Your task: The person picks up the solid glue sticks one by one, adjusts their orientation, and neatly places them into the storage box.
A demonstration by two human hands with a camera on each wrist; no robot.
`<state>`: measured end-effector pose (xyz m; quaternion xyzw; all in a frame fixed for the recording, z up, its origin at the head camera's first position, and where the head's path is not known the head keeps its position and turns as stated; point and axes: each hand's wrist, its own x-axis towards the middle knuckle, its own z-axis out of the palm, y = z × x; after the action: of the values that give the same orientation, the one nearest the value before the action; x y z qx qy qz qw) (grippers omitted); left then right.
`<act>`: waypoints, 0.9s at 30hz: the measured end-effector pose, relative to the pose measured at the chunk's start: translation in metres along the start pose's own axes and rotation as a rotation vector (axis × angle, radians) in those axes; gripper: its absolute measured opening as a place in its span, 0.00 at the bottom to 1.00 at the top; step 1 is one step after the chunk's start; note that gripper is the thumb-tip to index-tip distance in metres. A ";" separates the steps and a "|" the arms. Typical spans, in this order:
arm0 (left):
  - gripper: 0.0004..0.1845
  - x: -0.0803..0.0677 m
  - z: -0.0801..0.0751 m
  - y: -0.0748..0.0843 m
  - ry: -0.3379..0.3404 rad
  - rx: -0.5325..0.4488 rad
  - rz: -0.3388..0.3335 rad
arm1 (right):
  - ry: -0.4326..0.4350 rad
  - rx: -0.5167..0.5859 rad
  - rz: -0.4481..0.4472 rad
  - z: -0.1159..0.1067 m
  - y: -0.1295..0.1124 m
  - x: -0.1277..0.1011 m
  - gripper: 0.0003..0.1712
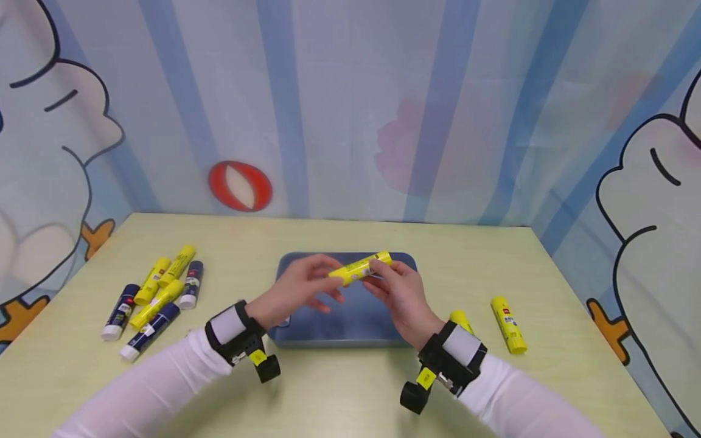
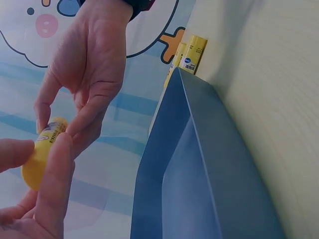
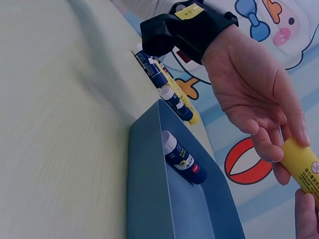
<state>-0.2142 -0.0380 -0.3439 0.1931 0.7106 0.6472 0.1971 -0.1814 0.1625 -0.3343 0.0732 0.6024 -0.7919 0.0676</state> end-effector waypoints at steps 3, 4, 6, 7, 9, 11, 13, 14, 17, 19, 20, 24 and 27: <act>0.15 0.000 -0.002 -0.001 0.006 0.001 0.004 | -0.020 -0.015 0.002 -0.001 -0.001 0.000 0.22; 0.15 0.000 -0.003 -0.002 0.002 0.007 0.009 | -0.039 -0.034 0.001 -0.002 -0.001 0.000 0.23; 0.15 0.000 -0.008 -0.002 -0.010 0.029 0.019 | -0.075 -0.111 -0.006 -0.005 -0.001 0.002 0.23; 0.15 0.001 -0.011 -0.002 -0.024 0.046 0.026 | -0.096 -0.165 -0.014 -0.006 -0.001 0.002 0.24; 0.15 0.002 -0.018 -0.001 -0.061 0.090 0.035 | -0.147 -0.299 -0.043 -0.010 -0.002 0.003 0.24; 0.15 0.002 -0.024 0.001 -0.103 0.144 0.041 | -0.183 -0.450 -0.082 -0.011 -0.002 0.003 0.23; 0.14 0.003 -0.029 0.003 -0.152 0.197 0.046 | -0.224 -0.581 -0.115 -0.012 -0.002 0.003 0.21; 0.14 0.003 -0.031 0.004 -0.174 0.223 0.044 | -0.243 -0.643 -0.132 -0.012 -0.002 0.004 0.20; 0.13 0.003 -0.033 0.006 -0.240 0.283 0.039 | -0.304 -0.797 -0.188 -0.011 -0.001 0.004 0.17; 0.13 0.003 -0.034 0.006 -0.277 0.310 0.035 | -0.338 -0.872 -0.224 -0.010 -0.001 0.004 0.16; 0.13 0.003 -0.034 0.006 -0.294 0.322 0.032 | -0.358 -0.899 -0.239 -0.009 -0.001 0.004 0.15; 0.13 0.002 -0.035 0.006 -0.347 0.346 0.020 | -0.426 -0.991 -0.279 -0.008 -0.002 0.003 0.12; 0.14 0.001 -0.034 0.007 -0.373 0.348 0.011 | -0.449 -1.082 -0.307 -0.005 -0.003 0.002 0.11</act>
<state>-0.2330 -0.0661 -0.3340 0.3441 0.7615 0.4695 0.2850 -0.1832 0.1679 -0.3335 -0.2283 0.8943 -0.3701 0.1058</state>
